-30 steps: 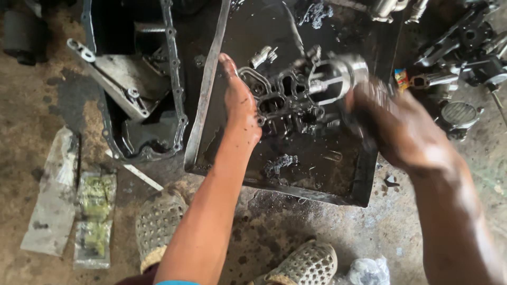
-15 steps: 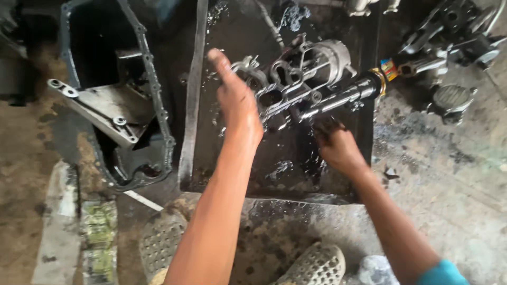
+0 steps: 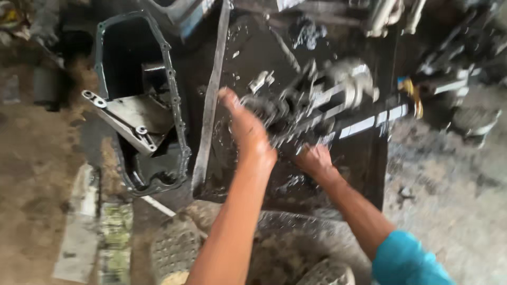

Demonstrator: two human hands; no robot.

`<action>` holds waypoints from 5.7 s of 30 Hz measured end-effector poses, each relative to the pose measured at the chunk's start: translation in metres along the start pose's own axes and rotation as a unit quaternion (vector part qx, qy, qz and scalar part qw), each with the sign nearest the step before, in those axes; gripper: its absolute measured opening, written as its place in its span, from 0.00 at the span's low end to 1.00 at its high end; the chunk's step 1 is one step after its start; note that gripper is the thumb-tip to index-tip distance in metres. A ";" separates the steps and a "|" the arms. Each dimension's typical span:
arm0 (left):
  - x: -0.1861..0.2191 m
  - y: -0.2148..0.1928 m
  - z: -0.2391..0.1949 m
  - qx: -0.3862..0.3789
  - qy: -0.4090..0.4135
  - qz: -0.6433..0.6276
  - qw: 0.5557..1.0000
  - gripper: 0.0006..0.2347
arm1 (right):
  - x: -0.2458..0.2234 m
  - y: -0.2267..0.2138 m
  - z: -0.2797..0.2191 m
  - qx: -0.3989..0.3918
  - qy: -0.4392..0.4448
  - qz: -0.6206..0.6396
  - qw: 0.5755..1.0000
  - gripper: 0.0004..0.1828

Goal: The person scrubs various disassembled engine components, including a cylinder head and a crankshaft, in a metal tray filled with dark liquid. They use a wire brush and a yellow sponge to clean the parts, rinsing them with water from a hose and placing them back into the tray.

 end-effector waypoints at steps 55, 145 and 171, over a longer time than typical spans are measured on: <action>0.015 -0.001 -0.025 -0.119 0.094 -0.154 0.976 0.41 | 0.033 -0.262 -0.056 0.104 0.241 0.193 0.945 0.32; 0.071 0.122 0.000 -0.051 0.380 0.543 0.747 0.44 | 0.058 -0.069 -0.011 0.209 -0.108 0.012 0.972 0.38; 0.065 0.130 -0.106 -0.214 0.580 0.412 0.670 0.35 | 0.003 -0.273 -0.132 0.319 0.011 0.542 0.777 0.23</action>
Point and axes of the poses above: each hand's wrist, its own z-axis towards the middle knuckle, its own y-axis out of the palm, x = y × z, the point moved 9 cm from there along z, towards the middle knuckle, and after that the axes turned 11 degrees about z, right-handed, at the moved point
